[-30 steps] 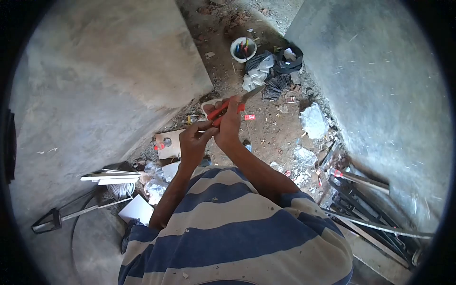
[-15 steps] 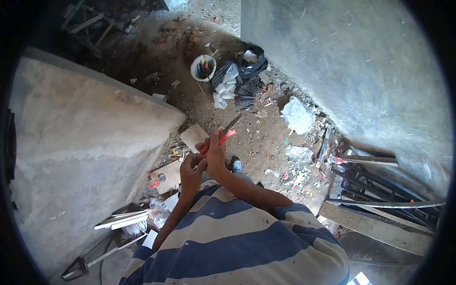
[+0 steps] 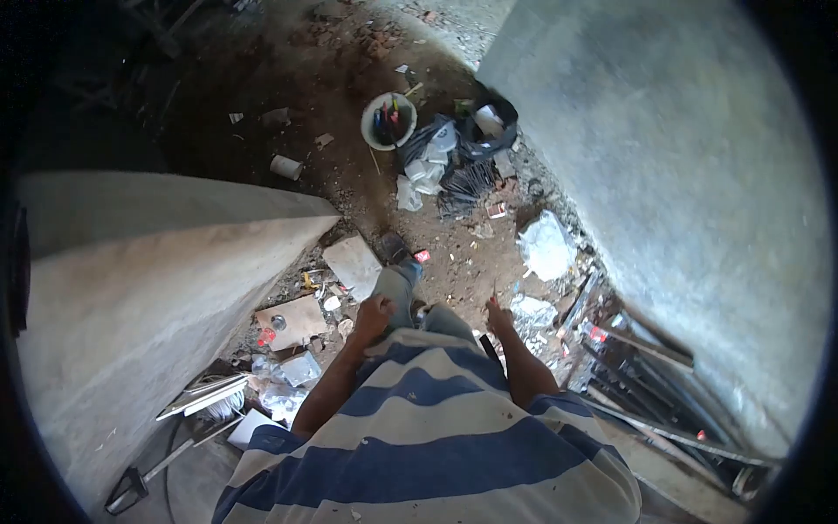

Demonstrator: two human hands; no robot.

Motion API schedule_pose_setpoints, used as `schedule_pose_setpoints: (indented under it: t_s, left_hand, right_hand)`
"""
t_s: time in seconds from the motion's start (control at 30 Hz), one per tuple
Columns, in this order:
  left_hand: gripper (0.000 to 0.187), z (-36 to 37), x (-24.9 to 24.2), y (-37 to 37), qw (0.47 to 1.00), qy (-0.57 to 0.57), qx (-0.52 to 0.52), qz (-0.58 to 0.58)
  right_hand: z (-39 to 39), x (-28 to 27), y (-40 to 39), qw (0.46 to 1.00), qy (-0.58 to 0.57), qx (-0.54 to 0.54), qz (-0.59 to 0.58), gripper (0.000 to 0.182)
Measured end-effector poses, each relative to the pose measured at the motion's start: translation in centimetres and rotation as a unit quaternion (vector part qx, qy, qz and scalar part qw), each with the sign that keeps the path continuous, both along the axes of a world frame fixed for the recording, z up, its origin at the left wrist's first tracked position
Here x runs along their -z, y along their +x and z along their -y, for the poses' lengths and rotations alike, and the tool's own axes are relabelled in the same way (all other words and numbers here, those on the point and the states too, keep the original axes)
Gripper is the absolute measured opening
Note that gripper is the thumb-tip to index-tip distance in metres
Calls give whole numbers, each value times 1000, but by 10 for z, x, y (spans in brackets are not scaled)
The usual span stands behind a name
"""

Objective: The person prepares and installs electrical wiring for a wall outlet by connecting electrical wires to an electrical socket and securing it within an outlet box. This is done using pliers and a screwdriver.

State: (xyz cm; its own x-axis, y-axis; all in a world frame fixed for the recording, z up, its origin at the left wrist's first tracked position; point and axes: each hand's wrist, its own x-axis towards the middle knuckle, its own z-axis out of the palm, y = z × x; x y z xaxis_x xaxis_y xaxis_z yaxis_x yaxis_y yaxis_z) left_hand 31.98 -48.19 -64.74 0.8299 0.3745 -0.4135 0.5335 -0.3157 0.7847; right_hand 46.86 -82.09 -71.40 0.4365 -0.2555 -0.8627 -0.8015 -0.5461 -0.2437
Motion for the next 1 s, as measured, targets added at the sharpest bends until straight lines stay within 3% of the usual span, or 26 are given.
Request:
schedule_pose_setpoints:
  t_s: [0.03, 0.07, 0.13, 0.2, 0.27, 0.3, 0.33, 0.4, 0.43, 0.47, 0.53, 0.57, 0.6, 0.63, 0.7, 0.77, 0.87, 0.9, 0.93, 0.97, 1.0]
  left_hand:
    - [28, -10, 15, 1, 999, 1, -10, -53]
    - [27, -17, 28, 5, 994, 0, -21, -108]
    - [28, -27, 49, 4, 987, -14, -50, -152]
    - [29, -31, 71, 5, 978, -23, -66, -197]
    - [34, -30, 93, 6, 964, -47, -120, -234]
    - [51, -26, 111, 2, 965, -45, -103, -236]
    - [51, -21, 128, 1, 966, -50, -89, -239]
    - [66, -2, 159, 7, 968, 0, -108, -225]
    - [73, 6, 162, 20, 950, -1, -116, -291]
    - [80, 4, 154, 38, 927, 1, -125, -354]
    - [79, -7, 156, 62, 885, 32, -156, -437]
    - [75, -12, 161, 58, 905, 31, -171, -389]
    - [71, -13, 166, 51, 921, 32, -187, -340]
    - [71, -9, 171, 50, 919, 29, -186, -348]
    - [62, -6, 181, 54, 929, 110, -223, -274]
    - [62, -4, 185, 59, 924, 111, -244, -274]
    - [62, -3, 182, 70, 907, 99, -291, -287]
    - [60, -4, 183, 72, 908, 116, -291, -280]
    - [59, -5, 184, 74, 907, 134, -292, -271]
    - [59, -6, 186, 74, 906, 133, -299, -269]
    - [59, -8, 189, 73, 907, 142, -303, -255]
  right_hand:
    - [21, 29, 9, 994, -61, -83, -29, 52]
    - [-10, -3, 28, 992, -94, -64, -58, 50]
    - [-34, 19, 62, 989, -63, -131, -29, 47]
    - [-89, 20, 93, 986, 38, -117, 113, 42]
    - [-111, 105, 124, 963, 24, -190, 190, 43]
    - [-146, 115, 147, 917, 30, -298, 263, 48]
    - [-191, 115, 172, 895, 4, -361, 261, 49]
    - [-256, 161, 217, 891, 116, -305, 316, 43]
    - [-294, 174, 239, 872, 117, -315, 356, 42]
    - [-322, 205, 263, 818, 147, -356, 427, 40]
    - [-385, 254, 307, 801, 175, -359, 446, 35]
    - [-414, 274, 326, 814, 202, -356, 413, 28]
    - [-442, 302, 347, 768, 174, -404, 466, 29]
    - [-464, 315, 362, 768, 212, -383, 467, 33]
    - [-496, 334, 388, 707, 150, -473, 503, 37]
    - [-516, 389, 403, 713, 130, -394, 565, 34]
    - [-488, 350, 417, 727, 174, -339, 571, 29]
    - [-462, 361, 431, 592, 193, -296, 724, 24]
    - [-427, 360, 447, 467, 100, -312, 821, 23]
    - [-399, 331, 456, 660, 72, -208, 718, 21]
    - [-362, 327, 481, 620, -20, -218, 754, 20]
